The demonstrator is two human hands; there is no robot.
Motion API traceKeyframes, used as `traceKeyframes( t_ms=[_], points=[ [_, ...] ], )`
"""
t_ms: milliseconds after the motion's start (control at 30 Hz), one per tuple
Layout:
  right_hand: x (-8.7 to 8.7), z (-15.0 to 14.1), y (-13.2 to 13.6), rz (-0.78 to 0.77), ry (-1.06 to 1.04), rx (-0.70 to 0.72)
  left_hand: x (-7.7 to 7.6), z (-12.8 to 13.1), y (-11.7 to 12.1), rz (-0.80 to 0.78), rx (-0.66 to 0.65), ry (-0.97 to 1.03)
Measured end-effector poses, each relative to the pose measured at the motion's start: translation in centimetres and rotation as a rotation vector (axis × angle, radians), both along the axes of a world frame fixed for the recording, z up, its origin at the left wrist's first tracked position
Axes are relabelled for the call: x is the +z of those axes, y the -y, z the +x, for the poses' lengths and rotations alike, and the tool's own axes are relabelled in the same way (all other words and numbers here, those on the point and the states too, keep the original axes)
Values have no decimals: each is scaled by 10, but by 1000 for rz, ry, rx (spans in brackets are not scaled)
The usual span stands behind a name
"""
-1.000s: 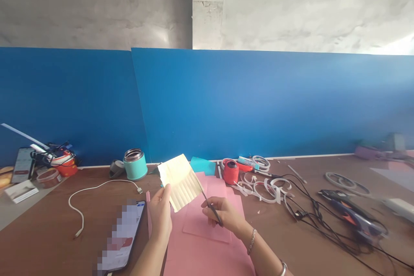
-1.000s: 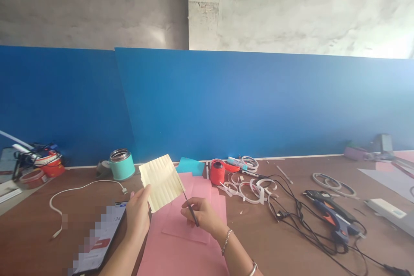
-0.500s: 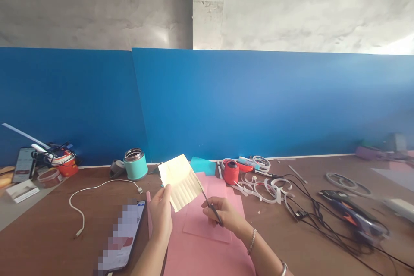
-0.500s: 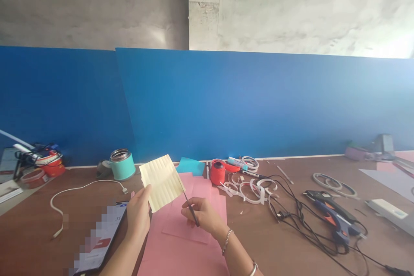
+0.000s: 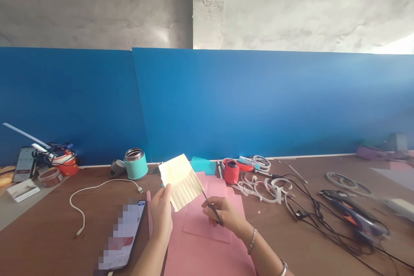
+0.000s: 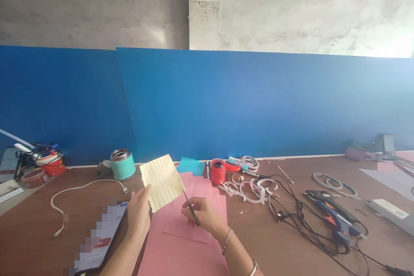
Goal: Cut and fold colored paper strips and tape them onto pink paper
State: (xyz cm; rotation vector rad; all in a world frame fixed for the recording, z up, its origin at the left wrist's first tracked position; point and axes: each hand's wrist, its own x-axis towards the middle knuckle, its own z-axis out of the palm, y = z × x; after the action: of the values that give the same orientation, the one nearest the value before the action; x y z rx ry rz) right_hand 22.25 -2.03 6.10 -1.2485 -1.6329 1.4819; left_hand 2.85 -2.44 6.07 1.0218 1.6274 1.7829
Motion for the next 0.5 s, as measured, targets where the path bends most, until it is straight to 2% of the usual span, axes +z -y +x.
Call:
traceKeyframes(
  t_ms=[500],
  points=[
    [-7, 1, -3, 18, 4, 7, 6, 2, 2, 3, -6, 2]
  ],
)
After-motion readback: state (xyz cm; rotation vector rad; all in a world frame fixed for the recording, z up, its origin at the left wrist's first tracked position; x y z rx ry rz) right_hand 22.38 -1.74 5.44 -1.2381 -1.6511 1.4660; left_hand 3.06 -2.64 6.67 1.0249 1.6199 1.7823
